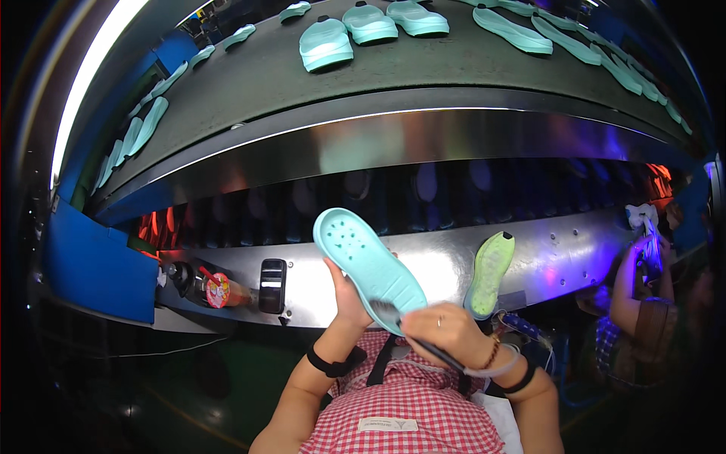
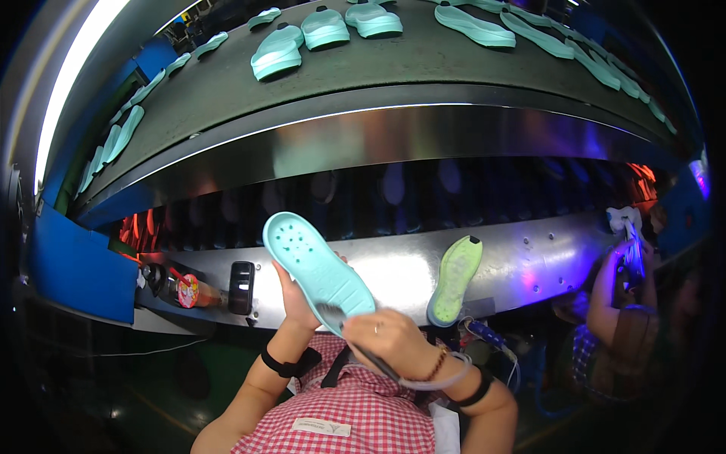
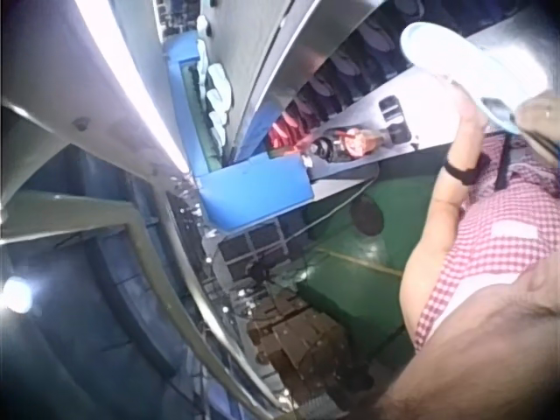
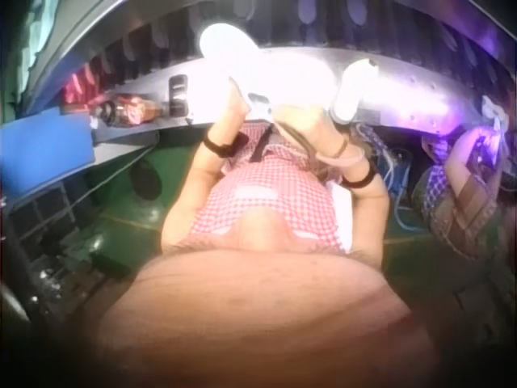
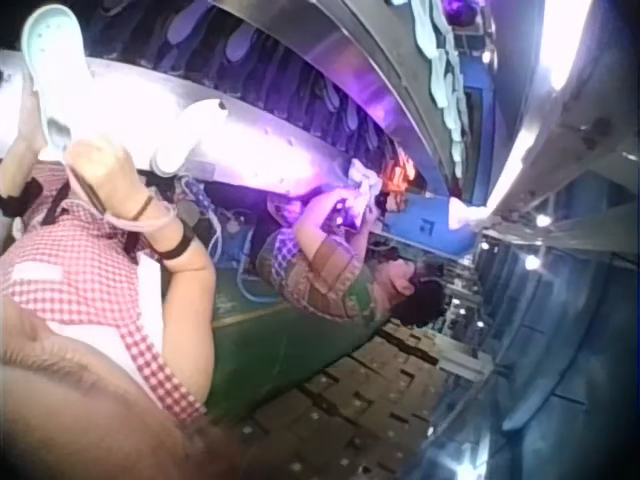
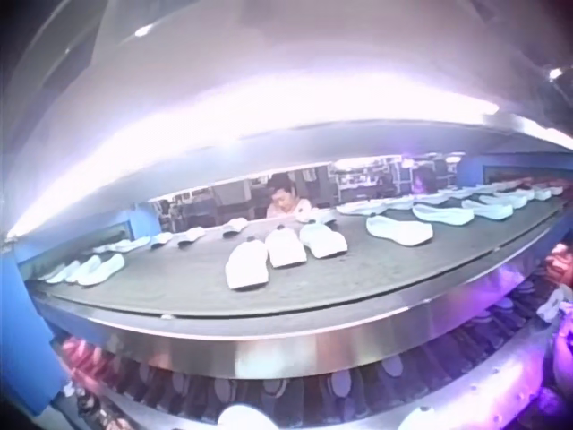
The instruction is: Applying adhesive or primer to the interior of shoe soles using a brush at a conveyor station.
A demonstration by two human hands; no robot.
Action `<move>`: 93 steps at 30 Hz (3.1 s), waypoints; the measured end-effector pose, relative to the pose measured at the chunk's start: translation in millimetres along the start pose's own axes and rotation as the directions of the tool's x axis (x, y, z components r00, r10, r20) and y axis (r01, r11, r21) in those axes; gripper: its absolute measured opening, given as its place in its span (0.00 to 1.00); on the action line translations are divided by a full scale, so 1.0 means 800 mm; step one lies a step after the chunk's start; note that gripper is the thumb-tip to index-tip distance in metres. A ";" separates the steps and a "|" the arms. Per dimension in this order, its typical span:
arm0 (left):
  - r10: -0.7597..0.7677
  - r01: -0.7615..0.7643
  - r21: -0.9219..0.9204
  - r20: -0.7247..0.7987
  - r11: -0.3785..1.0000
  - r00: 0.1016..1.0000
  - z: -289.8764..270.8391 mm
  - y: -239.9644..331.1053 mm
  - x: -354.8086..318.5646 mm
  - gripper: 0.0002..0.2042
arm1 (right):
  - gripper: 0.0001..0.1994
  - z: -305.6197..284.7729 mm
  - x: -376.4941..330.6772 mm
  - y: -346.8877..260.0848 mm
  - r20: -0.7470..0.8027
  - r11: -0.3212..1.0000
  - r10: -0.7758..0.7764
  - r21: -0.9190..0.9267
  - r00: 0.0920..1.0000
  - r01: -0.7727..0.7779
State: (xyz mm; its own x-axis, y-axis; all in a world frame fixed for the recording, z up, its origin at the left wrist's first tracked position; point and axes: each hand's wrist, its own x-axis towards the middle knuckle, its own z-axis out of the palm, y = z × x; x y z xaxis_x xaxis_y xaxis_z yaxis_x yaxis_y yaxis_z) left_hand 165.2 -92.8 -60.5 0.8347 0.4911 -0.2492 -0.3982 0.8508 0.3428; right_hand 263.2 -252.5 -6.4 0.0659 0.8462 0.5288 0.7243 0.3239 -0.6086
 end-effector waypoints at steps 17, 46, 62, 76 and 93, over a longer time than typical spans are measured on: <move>0.210 -0.206 -0.040 0.216 0.978 0.954 0.043 0.019 -0.006 0.42 | 0.11 -0.039 0.019 -0.008 0.014 0.937 0.154 0.315 0.988 -0.150; 0.059 -0.071 0.025 0.325 0.997 0.944 0.065 0.009 -0.034 0.34 | 0.12 -0.030 0.027 -0.022 0.055 0.820 0.185 0.541 0.981 -0.185; -0.322 0.320 0.059 0.305 0.946 0.896 0.053 0.042 -0.020 0.25 | 0.12 -0.059 0.021 -0.020 0.193 0.878 0.004 0.469 0.981 -0.096; -0.591 0.487 0.680 -0.097 0.548 0.801 0.077 0.058 -0.028 0.24 | 0.14 -0.086 0.018 -0.010 0.644 0.993 -0.017 -0.075 0.765 0.086; -0.447 0.375 0.703 -0.091 0.604 0.890 0.056 0.070 -0.031 0.25 | 0.13 -0.092 -0.006 0.022 0.572 0.973 0.132 -0.231 0.810 0.004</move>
State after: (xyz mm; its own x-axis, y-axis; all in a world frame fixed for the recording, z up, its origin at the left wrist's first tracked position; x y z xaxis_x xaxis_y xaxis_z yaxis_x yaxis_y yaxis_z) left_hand 138.8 -65.8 5.2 0.8862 0.0741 -0.4574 0.3401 0.5664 0.7507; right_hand 326.3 -282.1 24.0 -0.2433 0.9699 0.0095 0.8637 0.2211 -0.4530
